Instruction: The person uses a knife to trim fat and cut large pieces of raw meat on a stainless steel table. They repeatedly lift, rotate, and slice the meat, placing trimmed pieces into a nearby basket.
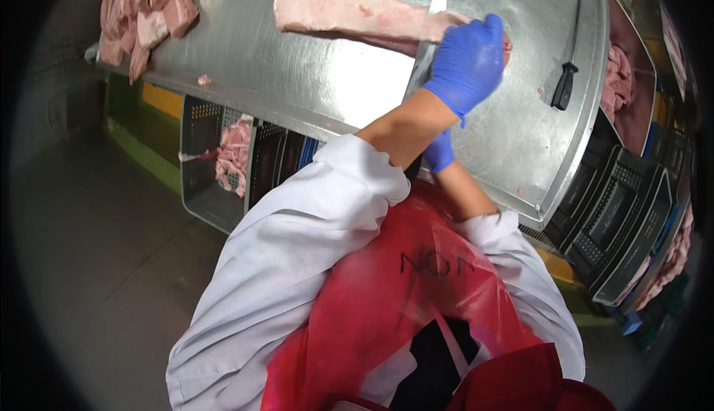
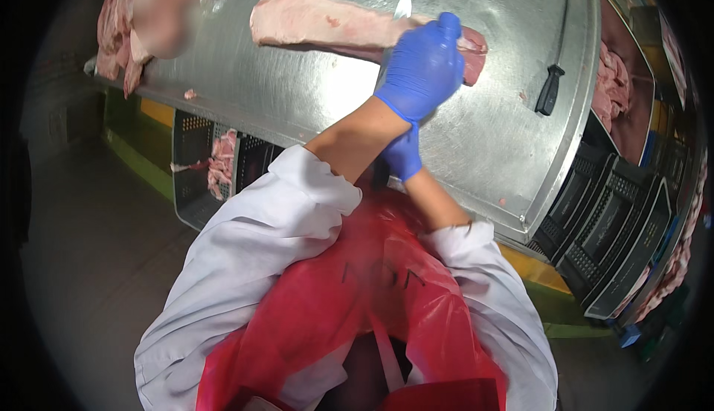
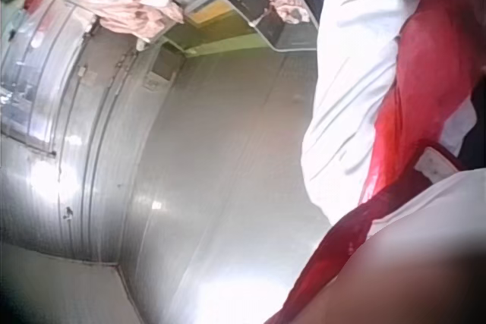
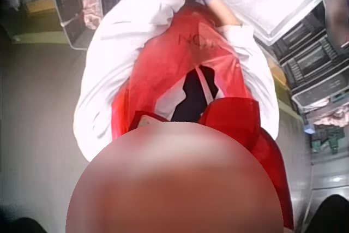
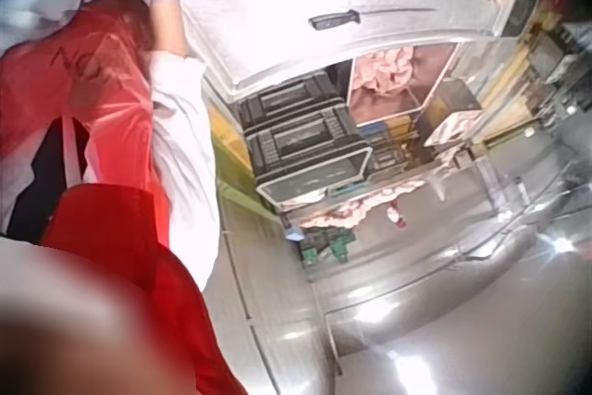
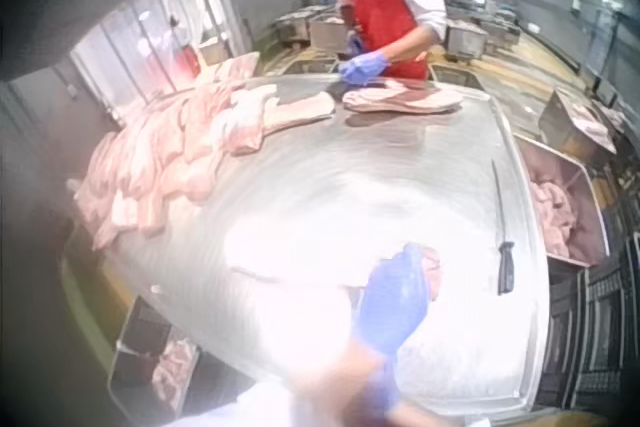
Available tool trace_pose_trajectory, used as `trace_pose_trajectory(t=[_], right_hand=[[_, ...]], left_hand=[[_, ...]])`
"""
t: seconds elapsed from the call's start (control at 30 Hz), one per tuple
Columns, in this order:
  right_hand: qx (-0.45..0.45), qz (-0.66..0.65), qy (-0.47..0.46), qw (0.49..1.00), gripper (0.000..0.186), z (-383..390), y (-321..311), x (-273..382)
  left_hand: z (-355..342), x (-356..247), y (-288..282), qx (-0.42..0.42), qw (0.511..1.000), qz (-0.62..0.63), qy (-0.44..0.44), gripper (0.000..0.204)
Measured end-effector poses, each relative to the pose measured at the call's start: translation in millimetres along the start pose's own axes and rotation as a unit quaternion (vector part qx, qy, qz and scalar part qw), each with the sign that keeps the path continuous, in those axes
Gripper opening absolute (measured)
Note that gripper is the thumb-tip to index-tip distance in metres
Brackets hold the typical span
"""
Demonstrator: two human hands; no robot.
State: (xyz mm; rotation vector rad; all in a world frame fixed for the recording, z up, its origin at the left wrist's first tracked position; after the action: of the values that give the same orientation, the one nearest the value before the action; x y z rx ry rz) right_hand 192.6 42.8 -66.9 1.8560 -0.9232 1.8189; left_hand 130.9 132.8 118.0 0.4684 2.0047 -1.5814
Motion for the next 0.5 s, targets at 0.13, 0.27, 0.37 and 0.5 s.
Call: trace_pose_trajectory(t=[0.13,0.27,0.37,0.5], right_hand=[[0.008,0.011,0.151,0.988,0.057,-88,-12,31],[-0.005,0.081,0.155,0.985,0.063,-41,27,35],[0.007,0.045,0.194,0.980,0.067,-81,24,44],[0.024,0.117,0.193,0.974,0.066,-110,36,50]], left_hand=[[-9,-16,-5,0.024,0.995,-0.095,0.011,0.025],[-10,-12,-17,-0.037,0.997,-0.066,0.031,0.024],[-3,-24,-40,-0.059,0.994,-0.080,0.039,0.025],[-12,-24,-50,-0.056,0.995,-0.067,0.039,0.026]])
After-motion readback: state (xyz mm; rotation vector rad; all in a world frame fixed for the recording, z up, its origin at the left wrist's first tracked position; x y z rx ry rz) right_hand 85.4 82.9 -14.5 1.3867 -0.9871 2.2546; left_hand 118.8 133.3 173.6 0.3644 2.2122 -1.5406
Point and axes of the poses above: each hand's wrist, its own z-axis away from the middle knuckle, its own y-axis out of the palm, x = y × z, the point moved 10 cm from there along -z, towards the middle knuckle, and after that the axes turned 11 degrees about x, right-handed, at the moved point
